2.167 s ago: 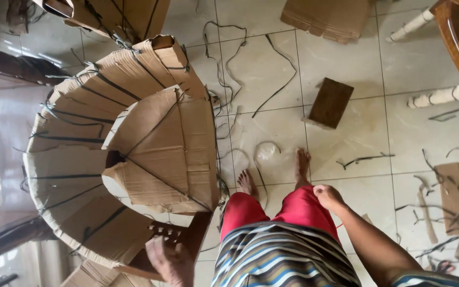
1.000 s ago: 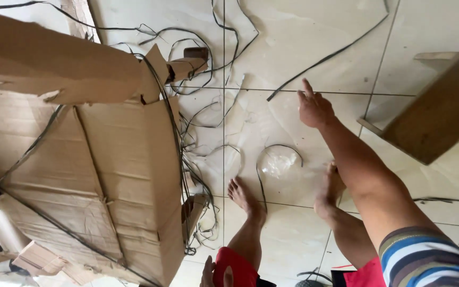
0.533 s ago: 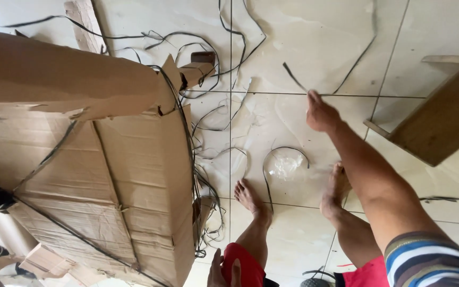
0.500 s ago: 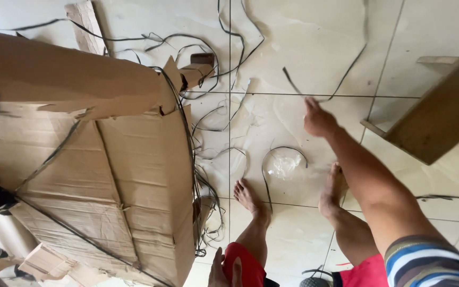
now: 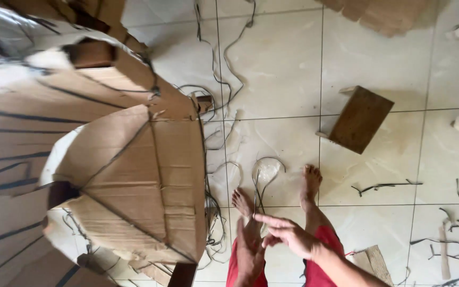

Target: Securing cardboard strips to a curved frame using thin wire straps and a hook tool.

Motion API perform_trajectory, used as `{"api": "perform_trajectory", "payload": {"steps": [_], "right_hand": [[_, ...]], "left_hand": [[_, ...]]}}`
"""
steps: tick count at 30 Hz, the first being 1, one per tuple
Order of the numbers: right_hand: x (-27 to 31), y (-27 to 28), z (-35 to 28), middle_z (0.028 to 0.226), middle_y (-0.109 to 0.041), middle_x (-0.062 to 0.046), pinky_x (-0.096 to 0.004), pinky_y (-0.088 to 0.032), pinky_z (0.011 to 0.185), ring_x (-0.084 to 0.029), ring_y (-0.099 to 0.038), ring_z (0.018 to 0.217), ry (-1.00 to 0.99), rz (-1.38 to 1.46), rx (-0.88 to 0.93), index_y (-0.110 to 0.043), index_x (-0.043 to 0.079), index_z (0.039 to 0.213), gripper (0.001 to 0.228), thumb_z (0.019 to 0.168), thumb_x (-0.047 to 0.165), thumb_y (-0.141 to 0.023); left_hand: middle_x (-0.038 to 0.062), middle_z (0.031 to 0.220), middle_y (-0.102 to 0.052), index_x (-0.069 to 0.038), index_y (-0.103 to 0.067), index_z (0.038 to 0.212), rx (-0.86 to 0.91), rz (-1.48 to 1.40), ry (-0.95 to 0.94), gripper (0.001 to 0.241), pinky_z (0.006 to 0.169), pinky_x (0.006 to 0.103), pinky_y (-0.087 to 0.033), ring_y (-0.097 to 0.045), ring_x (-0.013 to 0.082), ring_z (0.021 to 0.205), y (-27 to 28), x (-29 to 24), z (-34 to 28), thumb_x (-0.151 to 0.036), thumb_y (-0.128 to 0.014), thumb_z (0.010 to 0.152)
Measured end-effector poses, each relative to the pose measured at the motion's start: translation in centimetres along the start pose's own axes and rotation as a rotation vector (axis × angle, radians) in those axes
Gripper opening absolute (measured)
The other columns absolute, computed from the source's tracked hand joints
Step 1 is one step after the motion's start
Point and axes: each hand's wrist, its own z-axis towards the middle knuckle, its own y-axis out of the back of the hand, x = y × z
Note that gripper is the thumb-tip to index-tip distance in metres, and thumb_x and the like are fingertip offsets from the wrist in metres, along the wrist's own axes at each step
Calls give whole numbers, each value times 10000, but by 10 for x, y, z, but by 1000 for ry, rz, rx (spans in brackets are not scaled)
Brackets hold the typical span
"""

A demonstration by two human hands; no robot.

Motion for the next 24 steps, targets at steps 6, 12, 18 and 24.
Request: {"api": "perform_trajectory", "payload": {"steps": [6,12,18,24], "right_hand": [[-9,-99,-102,1661,-320,-238,-321,-610,775,-205,-708,860,420,341,26,-325,-28,1548,637,959,131,-509],[-44,-111,-131,1646,-280,-269,-306,-559,838,-219,-694,968,813,409,-32,-231,-95,1562,738,973,187,-573],[-49,-179,-161,1483,-606,-117,-337,-527,937,-240,-672,1105,363,10,-860,-561,35,1461,555,914,85,-483],[-98,-255,-190,1628,-398,-182,-458,-282,1229,-290,-368,1522,813,-715,-301,-414,55,1530,769,971,581,-394]], "left_hand": [[2,845,-770,-145,-656,897,209,292,386,233,680,328,-550,-686,148,727,23,-24,-66,-333,-574,1008],[-30,661,-593,-155,-503,719,198,415,495,406,586,342,-422,-476,110,611,65,-112,-121,-409,-552,1033],[-46,598,-620,-158,-648,711,178,381,407,436,579,306,-461,-562,92,558,84,-161,-161,-383,-490,1050],[-20,561,-566,-124,-626,653,219,71,266,508,581,270,-452,-521,80,541,88,-199,-221,-441,-552,1044]]}}
